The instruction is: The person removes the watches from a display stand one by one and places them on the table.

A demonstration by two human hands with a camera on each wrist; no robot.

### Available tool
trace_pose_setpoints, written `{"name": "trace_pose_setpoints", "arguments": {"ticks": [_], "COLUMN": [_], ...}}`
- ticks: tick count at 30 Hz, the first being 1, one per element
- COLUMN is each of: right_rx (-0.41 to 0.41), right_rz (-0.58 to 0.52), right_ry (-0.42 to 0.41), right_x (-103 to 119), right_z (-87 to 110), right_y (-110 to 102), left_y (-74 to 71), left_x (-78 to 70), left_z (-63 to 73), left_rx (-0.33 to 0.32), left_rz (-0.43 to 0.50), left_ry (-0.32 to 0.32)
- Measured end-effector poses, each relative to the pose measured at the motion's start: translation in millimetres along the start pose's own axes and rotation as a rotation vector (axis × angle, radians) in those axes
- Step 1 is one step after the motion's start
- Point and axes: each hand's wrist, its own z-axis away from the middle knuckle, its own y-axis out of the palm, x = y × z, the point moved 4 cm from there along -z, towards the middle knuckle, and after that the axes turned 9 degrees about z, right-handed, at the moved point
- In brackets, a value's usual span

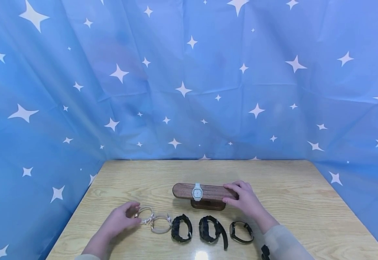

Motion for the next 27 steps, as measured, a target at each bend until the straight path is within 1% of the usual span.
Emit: {"name": "trace_pose_setpoints", "arguments": {"ticks": [4,9,12,20,22,27], "right_rx": [-0.002,-0.006,-0.009,-0.008,-0.006,-0.008], "right_rz": [-0.004,-0.009,-0.005,-0.006,-0.006,-0.004], "right_ry": [-0.001,-0.006,-0.009,-0.001,0.0,-0.001], "right_x": [0,0,1,0,0,0], "right_z": [0.5,0.6,0.9,1.4,1.0,0.9], "right_y": [0,-1,-1,0,0,-1], "left_y": [-1.0,1.4,5.2,18.8,22.4,31.3], "left_x": [-7.8,-19.0,-25.7,-43.8,-48.1,-56.8], "left_z": [-4.6,-10.7,-16.1,-29.0,-31.8,-38.2], "left_rx": [-0.025,-0.01,0.0,-0.015,-0.016,0.007], "left_rz": [-0.068,-0.112,-0.122,-0.146,-0.152,-0.141], "left_ry": [0.007,0.024,0.033,0.121,0.129,0.142]}}
